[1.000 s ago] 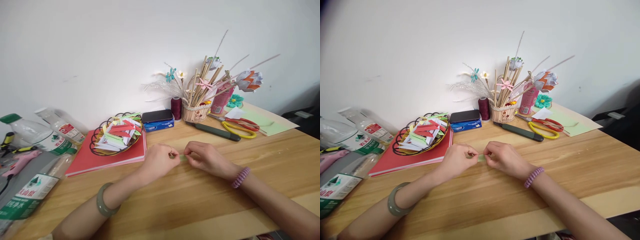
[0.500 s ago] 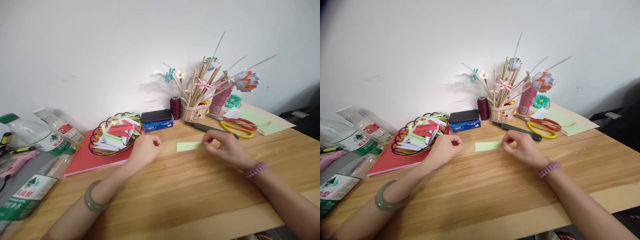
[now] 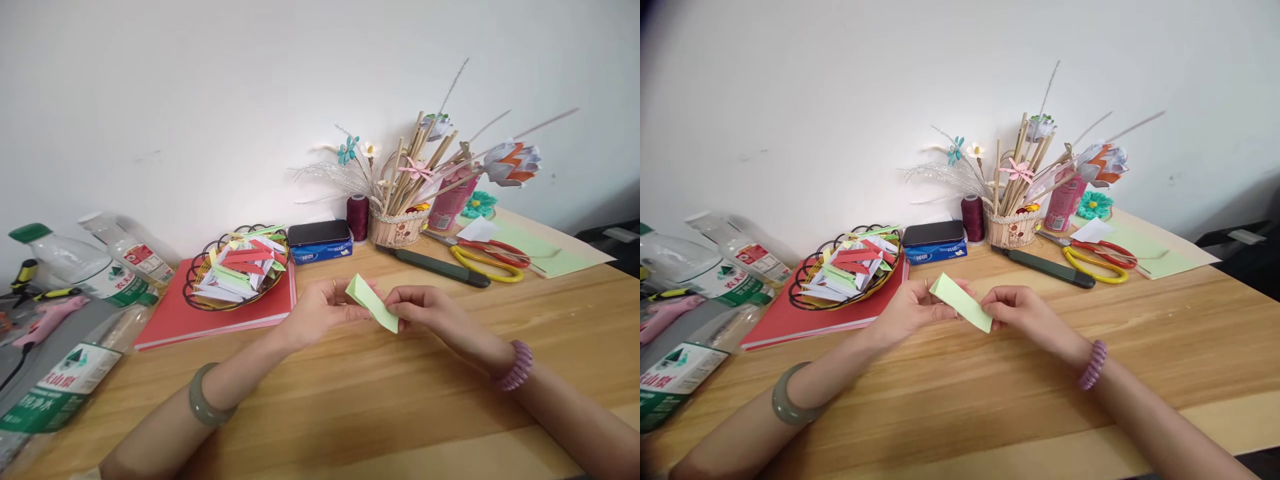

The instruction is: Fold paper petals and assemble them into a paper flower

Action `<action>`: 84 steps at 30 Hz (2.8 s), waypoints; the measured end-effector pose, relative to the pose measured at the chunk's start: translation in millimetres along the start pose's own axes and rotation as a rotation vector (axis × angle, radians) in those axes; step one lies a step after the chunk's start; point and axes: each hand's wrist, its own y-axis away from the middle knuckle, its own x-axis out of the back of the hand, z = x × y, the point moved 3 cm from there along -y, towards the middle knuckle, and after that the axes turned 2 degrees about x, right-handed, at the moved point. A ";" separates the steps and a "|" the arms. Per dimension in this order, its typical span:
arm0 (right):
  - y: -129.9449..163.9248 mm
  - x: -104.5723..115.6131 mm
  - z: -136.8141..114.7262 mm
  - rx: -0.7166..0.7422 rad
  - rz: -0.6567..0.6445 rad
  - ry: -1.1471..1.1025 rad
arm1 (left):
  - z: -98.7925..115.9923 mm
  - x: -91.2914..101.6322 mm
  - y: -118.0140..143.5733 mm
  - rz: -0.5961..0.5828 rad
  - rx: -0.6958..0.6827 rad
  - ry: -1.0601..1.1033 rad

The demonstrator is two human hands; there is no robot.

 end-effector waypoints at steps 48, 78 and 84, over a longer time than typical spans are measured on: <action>25.9 -33.1 -9.2 0.760 -0.234 0.844 | -32.9 -3.4 61.9 0.029 -0.822 -1.658; 29.8 -50.1 -2.4 0.113 -0.004 0.474 | -45.1 -27.2 78.2 0.081 -0.826 -1.710; 28.4 -51.4 -0.8 0.101 -0.024 0.441 | -45.8 -27.0 78.5 0.098 -0.841 -1.695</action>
